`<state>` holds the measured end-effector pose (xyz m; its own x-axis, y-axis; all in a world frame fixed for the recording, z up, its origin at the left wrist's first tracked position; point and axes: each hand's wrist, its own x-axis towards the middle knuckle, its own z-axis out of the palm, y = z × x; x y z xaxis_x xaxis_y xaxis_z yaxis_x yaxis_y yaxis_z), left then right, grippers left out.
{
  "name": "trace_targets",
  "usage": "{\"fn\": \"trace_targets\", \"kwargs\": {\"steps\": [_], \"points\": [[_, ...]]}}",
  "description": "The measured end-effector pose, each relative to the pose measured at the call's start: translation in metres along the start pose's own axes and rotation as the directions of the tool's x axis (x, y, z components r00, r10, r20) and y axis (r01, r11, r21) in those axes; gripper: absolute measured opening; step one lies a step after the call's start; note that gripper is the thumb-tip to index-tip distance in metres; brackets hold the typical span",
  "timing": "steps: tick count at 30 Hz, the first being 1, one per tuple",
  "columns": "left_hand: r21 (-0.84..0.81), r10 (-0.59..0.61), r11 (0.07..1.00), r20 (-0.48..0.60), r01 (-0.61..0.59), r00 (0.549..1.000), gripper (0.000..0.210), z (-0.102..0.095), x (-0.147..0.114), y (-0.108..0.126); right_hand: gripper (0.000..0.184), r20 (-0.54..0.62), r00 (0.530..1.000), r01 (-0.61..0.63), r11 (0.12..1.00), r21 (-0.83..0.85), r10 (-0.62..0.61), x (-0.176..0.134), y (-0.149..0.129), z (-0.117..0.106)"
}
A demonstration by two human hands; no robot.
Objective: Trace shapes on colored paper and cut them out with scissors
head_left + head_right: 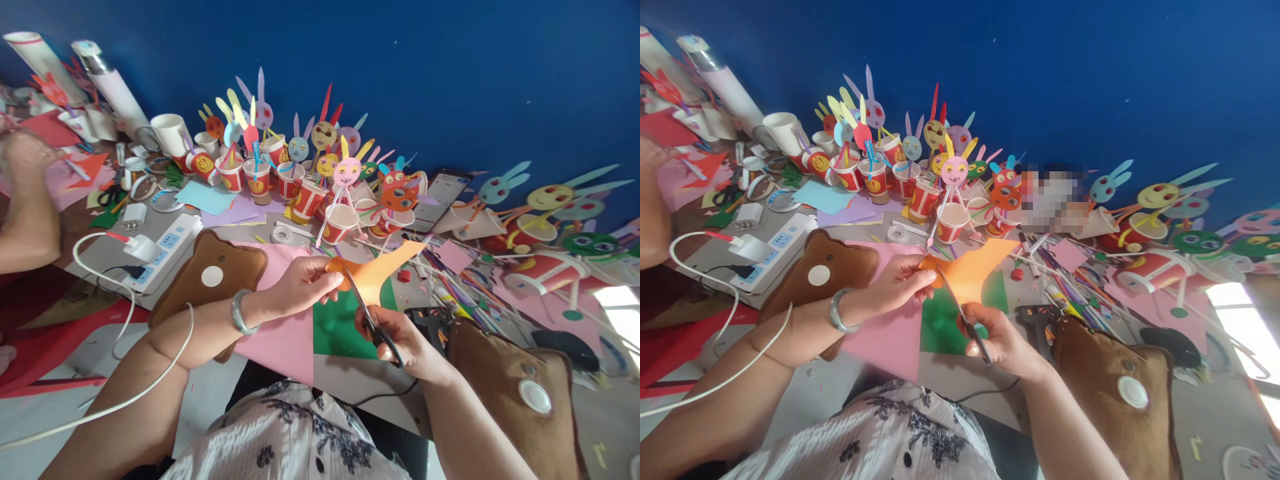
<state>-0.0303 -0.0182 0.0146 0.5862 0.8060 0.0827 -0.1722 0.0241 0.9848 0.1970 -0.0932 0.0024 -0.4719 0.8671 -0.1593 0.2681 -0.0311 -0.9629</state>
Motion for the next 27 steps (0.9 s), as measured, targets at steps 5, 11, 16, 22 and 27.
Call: {"fn": "trace_targets", "kwargs": {"steps": [5, 11, 16, 22, 27], "points": [[0.007, -0.002, 1.000, 0.000, 0.002, 1.000, 0.022, 0.0010, -0.0006, 0.0015, 0.066, 0.000, 1.000, 0.005, 1.000, -0.008, -0.005, 0.0002, -0.0014, 0.0007], [0.021, -0.009, 1.000, 0.010, 0.009, 1.000, 0.025, 0.0017, -0.0012, 0.0029, 0.067, 0.000, 1.000, 0.010, 0.999, -0.031, -0.010, 0.0006, -0.0016, 0.0017], [0.005, -0.007, 1.000, 0.013, 0.007, 1.000, 0.024, 0.0012, -0.0005, 0.0015, 0.065, -0.003, 1.000, 0.021, 0.999, -0.041, -0.021, 0.0003, -0.0009, 0.0011], [0.011, -0.017, 1.000, 0.019, 0.017, 1.000, 0.026, 0.0015, -0.0001, 0.0036, 0.065, -0.011, 1.000, 0.022, 0.997, -0.080, -0.023, 0.0003, -0.0016, 0.0001], [0.013, -0.022, 1.000, 0.025, 0.022, 0.999, 0.029, 0.0020, -0.0007, 0.0054, 0.063, -0.011, 1.000, 0.013, 0.998, -0.064, -0.014, 0.0001, -0.0015, -0.0002]]}}
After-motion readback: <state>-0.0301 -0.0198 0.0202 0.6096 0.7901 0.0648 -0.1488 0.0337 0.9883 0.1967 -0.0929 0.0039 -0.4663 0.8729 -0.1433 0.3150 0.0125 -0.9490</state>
